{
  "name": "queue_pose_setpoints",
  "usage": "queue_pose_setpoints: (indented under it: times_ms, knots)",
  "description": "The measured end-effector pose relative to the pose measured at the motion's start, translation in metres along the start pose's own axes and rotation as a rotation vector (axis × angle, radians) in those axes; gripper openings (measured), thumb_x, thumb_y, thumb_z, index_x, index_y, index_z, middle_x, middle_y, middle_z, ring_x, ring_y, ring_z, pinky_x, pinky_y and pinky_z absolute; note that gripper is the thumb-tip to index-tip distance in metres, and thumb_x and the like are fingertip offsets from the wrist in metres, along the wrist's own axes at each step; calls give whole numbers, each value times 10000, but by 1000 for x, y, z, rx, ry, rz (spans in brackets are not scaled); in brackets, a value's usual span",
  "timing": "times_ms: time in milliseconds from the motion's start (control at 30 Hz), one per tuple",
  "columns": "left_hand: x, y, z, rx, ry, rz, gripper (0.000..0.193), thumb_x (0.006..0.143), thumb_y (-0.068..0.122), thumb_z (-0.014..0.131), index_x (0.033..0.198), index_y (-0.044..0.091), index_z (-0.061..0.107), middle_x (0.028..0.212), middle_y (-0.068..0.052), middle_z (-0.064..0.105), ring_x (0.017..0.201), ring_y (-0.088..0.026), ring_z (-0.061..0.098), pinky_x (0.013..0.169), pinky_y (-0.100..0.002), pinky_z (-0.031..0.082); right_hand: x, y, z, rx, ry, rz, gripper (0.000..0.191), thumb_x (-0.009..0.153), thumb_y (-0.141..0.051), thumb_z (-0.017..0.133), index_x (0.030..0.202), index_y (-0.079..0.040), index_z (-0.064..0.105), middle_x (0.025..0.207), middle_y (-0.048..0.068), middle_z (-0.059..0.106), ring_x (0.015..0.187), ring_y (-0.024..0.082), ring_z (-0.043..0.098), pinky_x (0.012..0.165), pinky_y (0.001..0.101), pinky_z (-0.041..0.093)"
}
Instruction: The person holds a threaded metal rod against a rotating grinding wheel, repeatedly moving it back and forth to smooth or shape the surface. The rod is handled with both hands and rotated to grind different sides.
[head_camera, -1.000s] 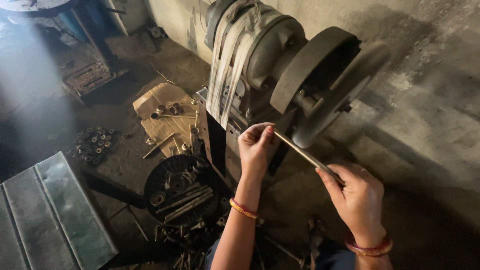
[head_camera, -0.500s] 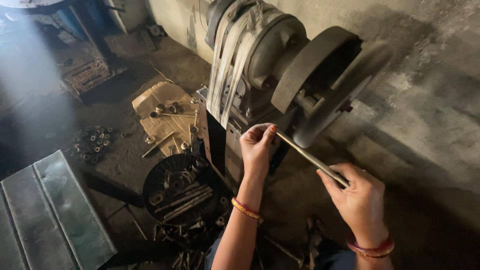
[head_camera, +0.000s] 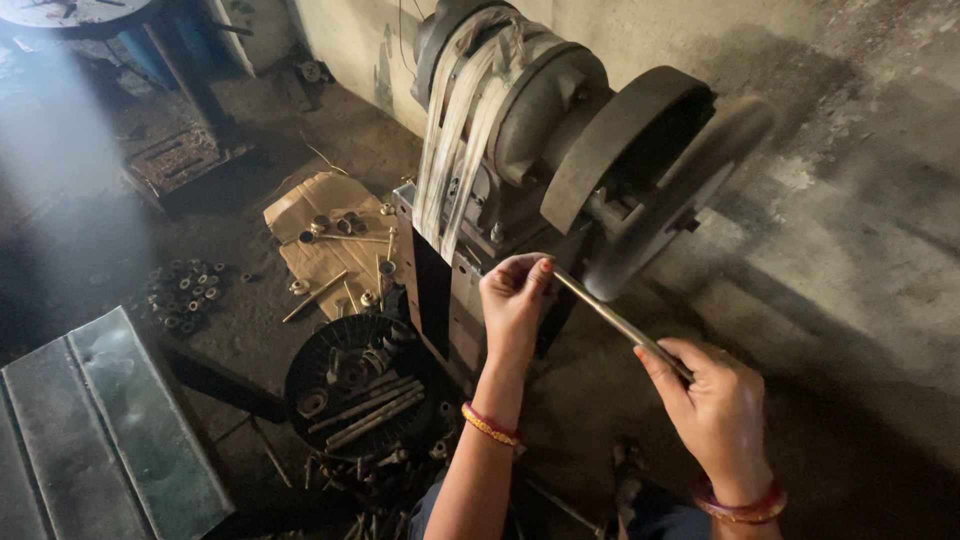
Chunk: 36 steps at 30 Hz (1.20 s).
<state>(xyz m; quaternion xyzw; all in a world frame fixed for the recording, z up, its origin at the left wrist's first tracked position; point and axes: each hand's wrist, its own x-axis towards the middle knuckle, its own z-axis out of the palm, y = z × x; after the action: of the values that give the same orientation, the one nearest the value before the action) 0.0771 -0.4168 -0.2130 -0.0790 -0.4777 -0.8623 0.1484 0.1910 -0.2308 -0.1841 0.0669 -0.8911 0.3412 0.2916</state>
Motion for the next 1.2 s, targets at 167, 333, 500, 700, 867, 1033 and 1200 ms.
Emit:
queue_pose_setpoints:
  times_ms: [167,333,500,700,867,1033,1200]
  knots:
    - [5,3,-5,15,25,72,174,977,116,744,1022,-53,746,819,-21,692,705,-72,589,643,-229,472,7,1,7,76,-120,144,166,910,-198,784,921,-32,788,528,93,599,446,152,514,446,309,368]
    - [1,-4,1,-25,10,13,151,949,92,767,970,-54,733,782,-23,686,661,-84,581,613,-235,457,-1,4,-1,118,-52,93,288,759,-161,830,970,-8,705,632,58,674,503,89,599,487,260,456]
    - [-4,-9,5,6,51,-44,165,941,114,761,956,-47,731,733,-19,663,602,-87,550,542,-231,394,-8,4,1,63,35,115,180,839,-151,840,902,-34,718,682,76,688,540,139,624,518,298,472]
    - [5,-1,2,25,116,34,190,954,138,763,969,-49,737,789,-8,677,675,-77,579,625,-227,473,3,2,11,93,75,-113,177,883,-175,807,928,-32,713,803,87,716,646,125,663,567,272,484]
    - [4,2,-1,20,70,54,183,963,139,748,989,-42,741,800,-9,682,692,-80,591,639,-229,486,1,1,12,104,7,21,175,888,-195,788,911,-26,746,657,64,673,506,119,589,482,275,419]
    - [0,-2,5,-17,70,-66,163,938,114,755,975,-42,730,781,-21,687,657,-94,589,594,-241,471,0,3,4,94,-6,93,185,894,-204,784,893,-22,752,568,57,610,462,118,549,470,275,401]
    - [4,-1,5,-37,65,-5,182,948,120,774,961,-57,732,788,-22,675,668,-84,562,611,-244,458,5,1,4,48,-12,53,221,826,-211,826,901,-27,729,600,70,649,466,131,591,463,288,422]
